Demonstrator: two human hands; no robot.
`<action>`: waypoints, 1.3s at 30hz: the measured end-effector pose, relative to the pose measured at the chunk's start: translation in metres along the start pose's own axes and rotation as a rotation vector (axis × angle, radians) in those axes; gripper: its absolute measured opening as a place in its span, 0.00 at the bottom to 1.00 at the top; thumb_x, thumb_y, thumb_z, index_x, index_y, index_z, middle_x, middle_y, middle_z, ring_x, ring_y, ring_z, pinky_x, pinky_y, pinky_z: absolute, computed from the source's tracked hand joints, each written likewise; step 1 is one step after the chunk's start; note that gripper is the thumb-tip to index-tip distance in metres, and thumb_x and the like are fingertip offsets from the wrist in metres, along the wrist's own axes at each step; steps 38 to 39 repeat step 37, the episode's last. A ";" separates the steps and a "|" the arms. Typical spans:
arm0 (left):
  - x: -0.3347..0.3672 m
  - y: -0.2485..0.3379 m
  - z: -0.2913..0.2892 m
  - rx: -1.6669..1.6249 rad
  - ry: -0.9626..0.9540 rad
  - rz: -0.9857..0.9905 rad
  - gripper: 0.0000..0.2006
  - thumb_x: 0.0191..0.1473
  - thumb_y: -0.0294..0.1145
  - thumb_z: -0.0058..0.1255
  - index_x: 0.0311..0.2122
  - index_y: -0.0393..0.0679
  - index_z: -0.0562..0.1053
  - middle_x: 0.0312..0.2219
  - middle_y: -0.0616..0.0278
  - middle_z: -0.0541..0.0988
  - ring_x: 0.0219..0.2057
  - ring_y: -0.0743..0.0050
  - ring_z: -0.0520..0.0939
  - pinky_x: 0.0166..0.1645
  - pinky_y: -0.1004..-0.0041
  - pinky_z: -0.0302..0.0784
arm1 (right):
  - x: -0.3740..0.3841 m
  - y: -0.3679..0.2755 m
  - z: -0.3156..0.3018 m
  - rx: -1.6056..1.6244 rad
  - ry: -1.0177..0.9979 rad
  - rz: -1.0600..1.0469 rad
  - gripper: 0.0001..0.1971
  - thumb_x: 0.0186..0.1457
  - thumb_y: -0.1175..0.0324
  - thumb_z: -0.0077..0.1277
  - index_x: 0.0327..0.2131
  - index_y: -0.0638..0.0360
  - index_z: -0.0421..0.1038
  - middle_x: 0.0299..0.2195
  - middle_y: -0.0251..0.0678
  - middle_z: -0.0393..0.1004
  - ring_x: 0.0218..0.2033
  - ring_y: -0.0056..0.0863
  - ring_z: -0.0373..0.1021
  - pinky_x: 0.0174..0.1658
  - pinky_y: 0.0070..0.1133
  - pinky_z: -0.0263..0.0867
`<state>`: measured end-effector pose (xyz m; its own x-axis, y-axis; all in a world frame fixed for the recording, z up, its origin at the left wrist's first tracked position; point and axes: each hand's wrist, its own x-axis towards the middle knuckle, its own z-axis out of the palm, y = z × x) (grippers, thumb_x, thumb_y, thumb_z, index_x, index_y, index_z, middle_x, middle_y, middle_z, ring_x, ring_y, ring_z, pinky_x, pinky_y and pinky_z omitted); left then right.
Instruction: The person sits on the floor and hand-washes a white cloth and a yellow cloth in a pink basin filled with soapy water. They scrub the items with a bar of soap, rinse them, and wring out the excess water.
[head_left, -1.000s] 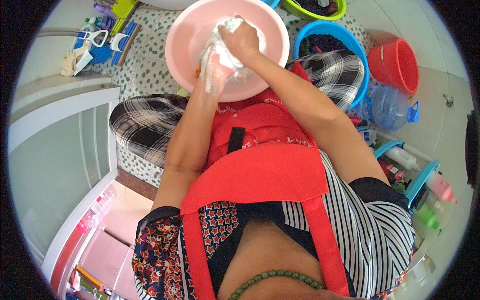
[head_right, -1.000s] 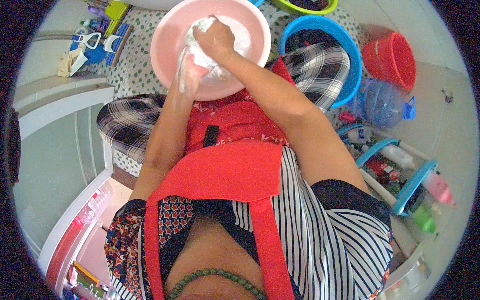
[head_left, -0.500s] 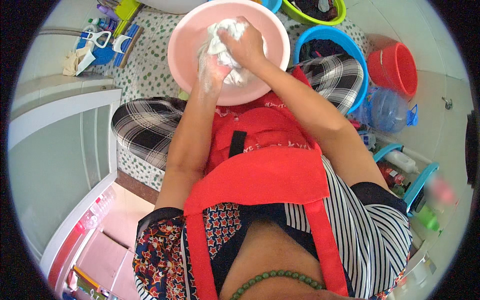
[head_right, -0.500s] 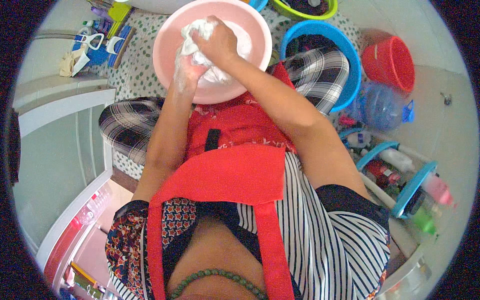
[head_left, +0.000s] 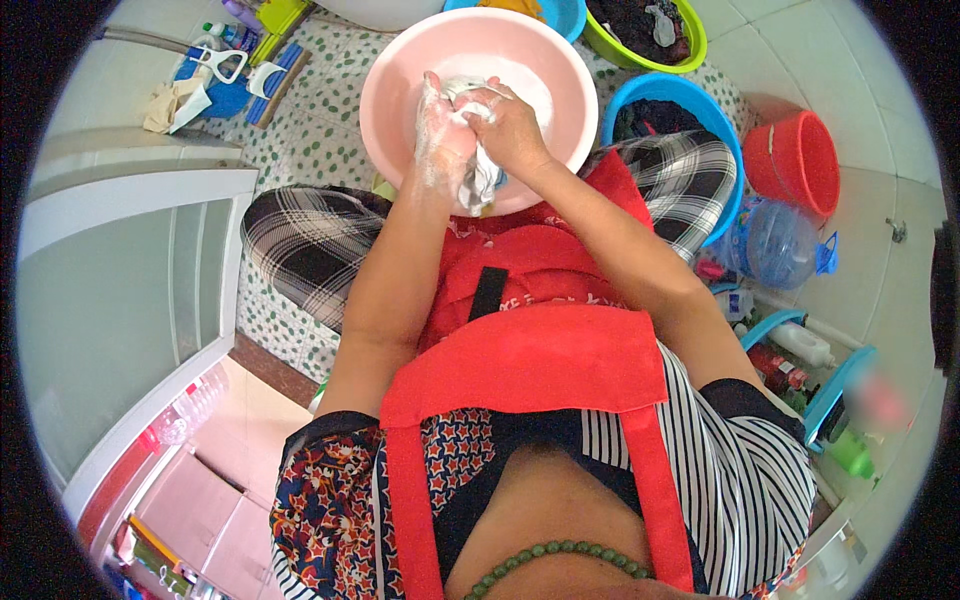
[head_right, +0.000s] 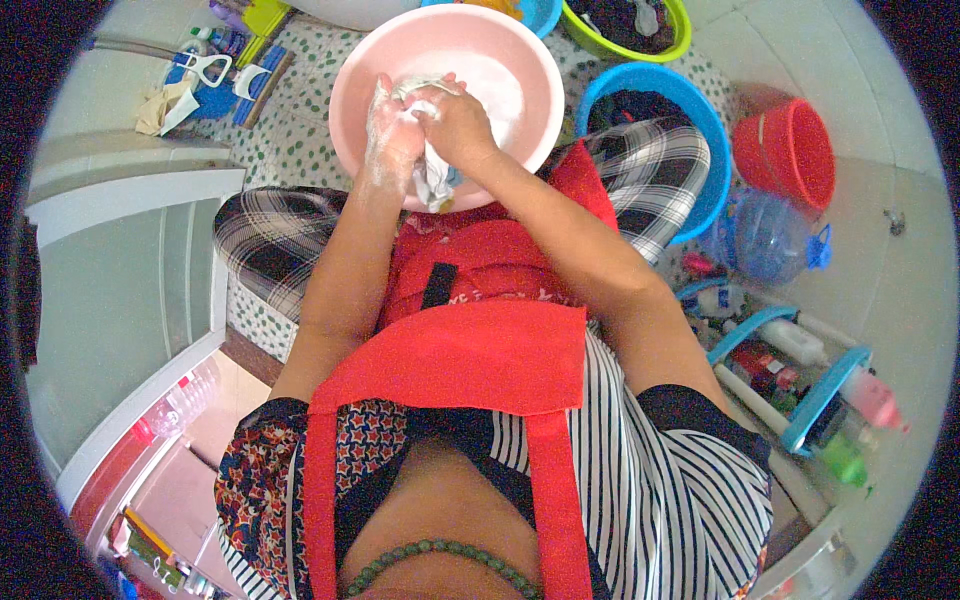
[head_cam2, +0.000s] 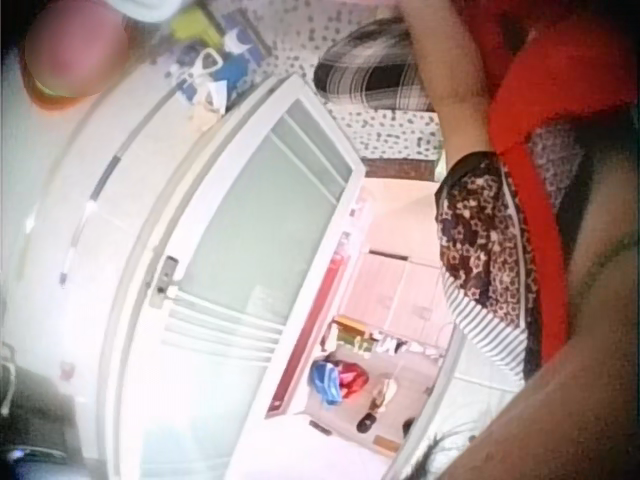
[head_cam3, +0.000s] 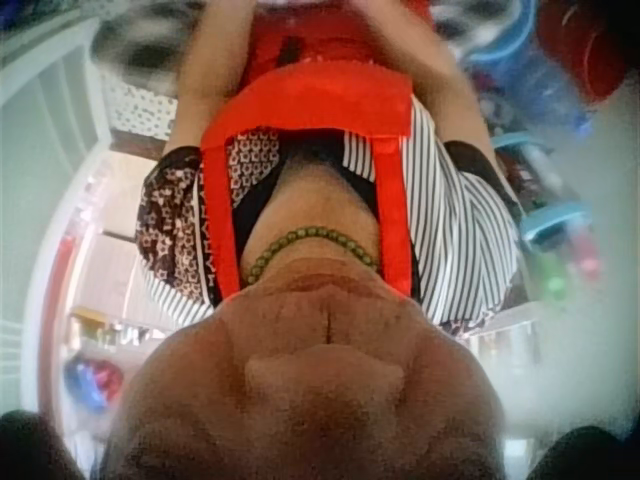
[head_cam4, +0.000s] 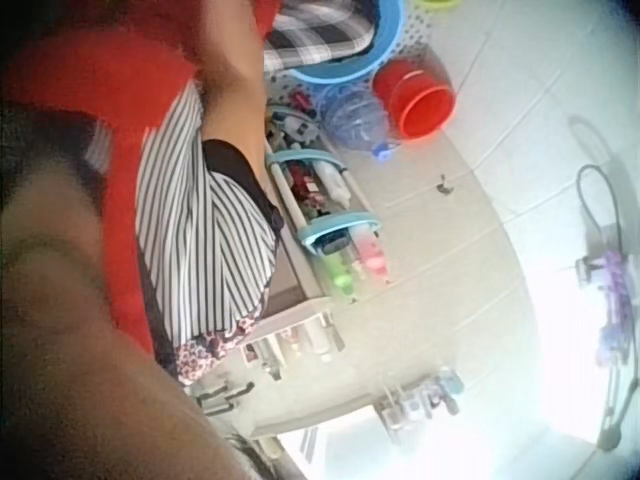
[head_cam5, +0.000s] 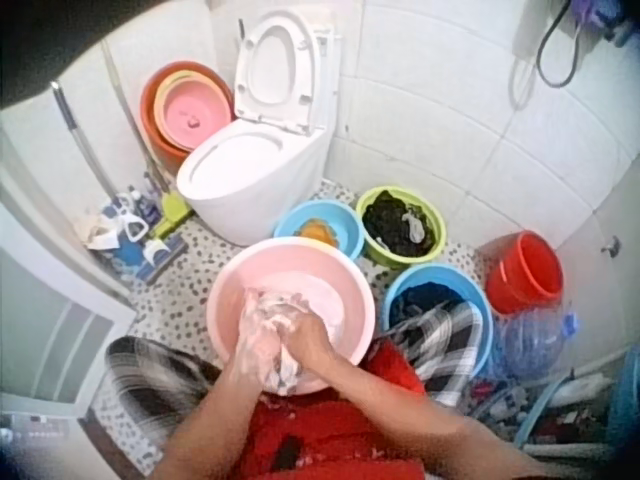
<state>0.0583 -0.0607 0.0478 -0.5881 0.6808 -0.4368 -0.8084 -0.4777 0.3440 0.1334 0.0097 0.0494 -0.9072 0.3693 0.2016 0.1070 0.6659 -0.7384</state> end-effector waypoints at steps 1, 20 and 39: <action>0.000 0.000 0.000 -0.027 0.037 -0.020 0.36 0.60 0.58 0.24 0.56 0.30 0.53 0.47 0.37 0.67 0.52 0.46 0.68 0.57 0.52 0.62 | 0.000 -0.004 -0.007 0.033 -0.047 -0.028 0.12 0.49 0.67 0.50 0.39 0.51 0.74 0.45 0.43 0.71 0.44 0.47 0.68 0.49 0.34 0.63; 0.013 0.007 -0.056 -0.252 -0.370 -0.297 0.20 0.59 0.45 0.38 0.49 0.41 0.67 0.43 0.53 0.73 0.42 0.62 0.76 0.45 0.68 0.75 | -0.016 -0.051 0.001 -0.235 -0.129 -0.215 0.21 0.48 0.52 0.52 0.40 0.57 0.73 0.28 0.45 0.76 0.30 0.42 0.74 0.34 0.36 0.69; 0.038 -0.011 -0.082 0.121 -0.125 -0.051 0.20 0.58 0.47 0.40 0.44 0.39 0.68 0.32 0.59 0.74 0.32 0.68 0.74 0.41 0.67 0.75 | 0.012 -0.028 -0.004 -0.262 -0.205 0.192 0.22 0.50 0.53 0.49 0.44 0.57 0.70 0.30 0.50 0.76 0.30 0.47 0.74 0.34 0.35 0.70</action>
